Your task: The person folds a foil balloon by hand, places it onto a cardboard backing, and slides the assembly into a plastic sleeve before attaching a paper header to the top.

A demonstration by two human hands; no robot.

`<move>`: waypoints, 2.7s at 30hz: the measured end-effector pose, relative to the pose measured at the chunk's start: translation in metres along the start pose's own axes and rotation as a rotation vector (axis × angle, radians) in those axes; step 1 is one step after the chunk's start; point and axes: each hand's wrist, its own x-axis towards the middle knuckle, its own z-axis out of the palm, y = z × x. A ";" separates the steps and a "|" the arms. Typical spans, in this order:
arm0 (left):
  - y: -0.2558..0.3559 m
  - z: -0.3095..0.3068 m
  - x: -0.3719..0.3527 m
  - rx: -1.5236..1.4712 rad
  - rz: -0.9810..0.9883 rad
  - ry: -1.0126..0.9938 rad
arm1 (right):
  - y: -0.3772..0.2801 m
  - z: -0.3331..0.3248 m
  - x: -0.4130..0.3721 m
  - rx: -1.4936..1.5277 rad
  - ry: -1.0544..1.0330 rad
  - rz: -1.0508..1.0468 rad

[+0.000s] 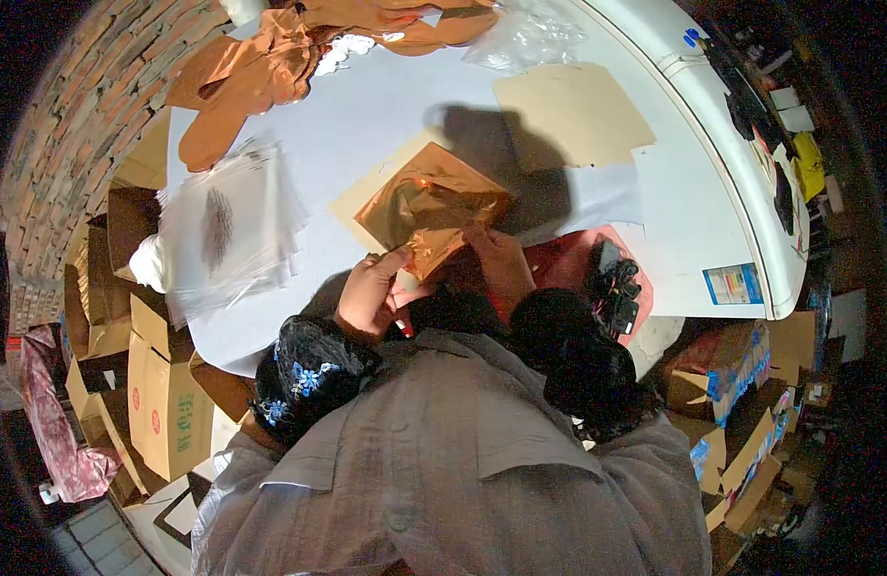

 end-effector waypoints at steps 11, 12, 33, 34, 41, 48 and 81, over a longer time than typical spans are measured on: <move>-0.018 -0.013 0.006 0.184 0.053 -0.196 | 0.030 0.000 0.021 -0.068 0.062 -0.104; -0.016 -0.013 0.004 0.207 0.046 -0.180 | 0.032 0.002 0.022 -0.096 0.097 -0.146; 0.010 -0.017 -0.033 0.628 0.273 0.115 | 0.030 0.018 0.007 -0.096 0.126 -0.199; 0.008 -0.020 -0.027 0.522 0.223 0.066 | 0.025 0.024 0.003 -0.070 0.124 -0.207; 0.012 -0.003 -0.017 0.483 0.125 0.129 | 0.023 0.027 0.000 -0.025 0.072 -0.232; 0.009 0.012 -0.019 0.495 0.114 0.215 | 0.028 0.019 0.008 -0.067 0.006 -0.196; 0.011 -0.013 0.001 0.545 0.037 0.051 | 0.011 0.022 0.009 -0.085 0.041 -0.035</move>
